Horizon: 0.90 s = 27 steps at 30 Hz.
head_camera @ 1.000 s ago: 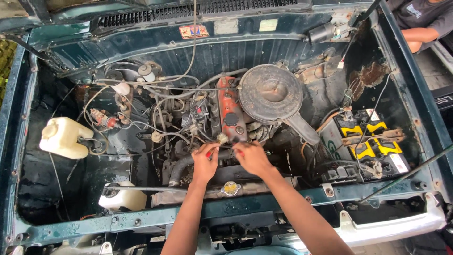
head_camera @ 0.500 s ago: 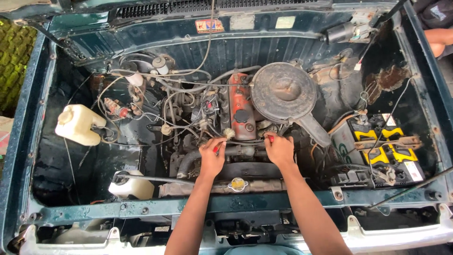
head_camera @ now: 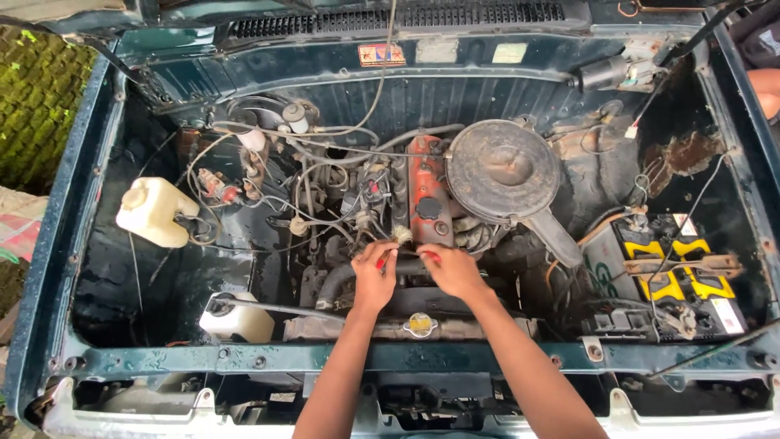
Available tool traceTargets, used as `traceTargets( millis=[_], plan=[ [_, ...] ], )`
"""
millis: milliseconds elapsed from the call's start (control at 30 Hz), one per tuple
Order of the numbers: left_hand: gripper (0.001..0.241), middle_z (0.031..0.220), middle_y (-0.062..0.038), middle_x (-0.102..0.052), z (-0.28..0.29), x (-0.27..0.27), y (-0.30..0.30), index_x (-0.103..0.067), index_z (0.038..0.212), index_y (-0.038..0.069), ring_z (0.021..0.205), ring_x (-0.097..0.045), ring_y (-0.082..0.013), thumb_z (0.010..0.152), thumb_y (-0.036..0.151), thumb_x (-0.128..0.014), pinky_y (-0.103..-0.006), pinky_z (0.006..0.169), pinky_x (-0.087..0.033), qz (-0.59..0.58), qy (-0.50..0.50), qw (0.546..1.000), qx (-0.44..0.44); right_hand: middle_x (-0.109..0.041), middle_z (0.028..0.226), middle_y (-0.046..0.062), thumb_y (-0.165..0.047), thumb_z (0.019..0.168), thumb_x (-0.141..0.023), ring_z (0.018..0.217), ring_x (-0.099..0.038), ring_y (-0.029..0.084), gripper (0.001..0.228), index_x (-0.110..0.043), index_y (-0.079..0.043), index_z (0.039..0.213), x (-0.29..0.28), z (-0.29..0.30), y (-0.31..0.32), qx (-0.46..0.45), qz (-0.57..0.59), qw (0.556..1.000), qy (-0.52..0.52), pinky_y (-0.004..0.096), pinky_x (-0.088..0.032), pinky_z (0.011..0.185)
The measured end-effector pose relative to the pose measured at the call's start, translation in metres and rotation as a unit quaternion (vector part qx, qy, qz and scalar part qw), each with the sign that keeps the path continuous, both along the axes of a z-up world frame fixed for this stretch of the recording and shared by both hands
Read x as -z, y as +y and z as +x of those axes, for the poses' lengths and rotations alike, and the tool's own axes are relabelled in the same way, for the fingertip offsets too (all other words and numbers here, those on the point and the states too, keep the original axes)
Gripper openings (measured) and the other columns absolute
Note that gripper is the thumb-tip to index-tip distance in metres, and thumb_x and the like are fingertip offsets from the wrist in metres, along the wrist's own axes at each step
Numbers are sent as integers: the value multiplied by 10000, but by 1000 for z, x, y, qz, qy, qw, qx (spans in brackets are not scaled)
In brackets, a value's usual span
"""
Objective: The person scrubs the car engine bay with a brush and a red-handled tool, focusing on the valve cover and surrounding hoses. They move the tools across various surfaces to remove grime and dirt from the engine components.
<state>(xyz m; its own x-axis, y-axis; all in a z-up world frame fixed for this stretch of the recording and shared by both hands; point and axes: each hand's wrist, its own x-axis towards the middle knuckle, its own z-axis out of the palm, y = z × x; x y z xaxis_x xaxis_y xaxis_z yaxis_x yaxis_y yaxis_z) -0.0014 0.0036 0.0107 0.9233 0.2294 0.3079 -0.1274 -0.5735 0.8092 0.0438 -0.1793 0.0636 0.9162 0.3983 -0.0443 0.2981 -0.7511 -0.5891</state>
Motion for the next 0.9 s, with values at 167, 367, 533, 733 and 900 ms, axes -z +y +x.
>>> traceTargets(
  millis=[167,367,533,733,900],
  plan=[
    [121,1170,36,-680,2,12,-4,-715,1117,243,1061,-709,-230,1053,218,-615,-481,1093,-354,11,5,1000,-3,-807,984,91,-380,951,-537,983,-759,271,294,-780,-298,1095,-29,4,-38,168,18,976,134,413,-548,938],
    [138,1163,-5,-665,2,-2,-2,-700,1132,199,1022,-709,-266,1066,187,-579,-510,1078,-366,-20,5,1000,9,-764,1060,49,-324,1015,-579,924,-747,282,243,-750,-347,1186,-12,32,-44,176,34,983,-42,425,-573,872],
    [142,1152,-7,-657,2,6,-1,-702,1136,192,1008,-712,-268,1060,176,-584,-498,1064,-385,-11,10,1000,6,-675,1263,102,-411,1045,-492,1084,-694,401,336,-616,-327,1346,9,53,-10,116,0,993,-35,553,-561,956],
    [142,1136,-60,-671,-5,-20,-2,-720,1109,154,1016,-721,-349,1040,141,-596,-521,1002,-488,-29,-6,999,15,-742,1134,180,-427,1072,-382,1053,-729,381,458,-547,-230,1452,22,95,37,80,-104,991,2,530,-578,919],
    [138,1123,-107,-689,2,-18,1,-739,1084,122,1014,-718,-419,1015,109,-621,-524,955,-549,-35,-17,999,15,-755,1082,170,-425,1045,-379,1023,-750,356,440,-585,-196,1359,67,157,58,107,-152,982,-23,515,-583,894]
  ],
)
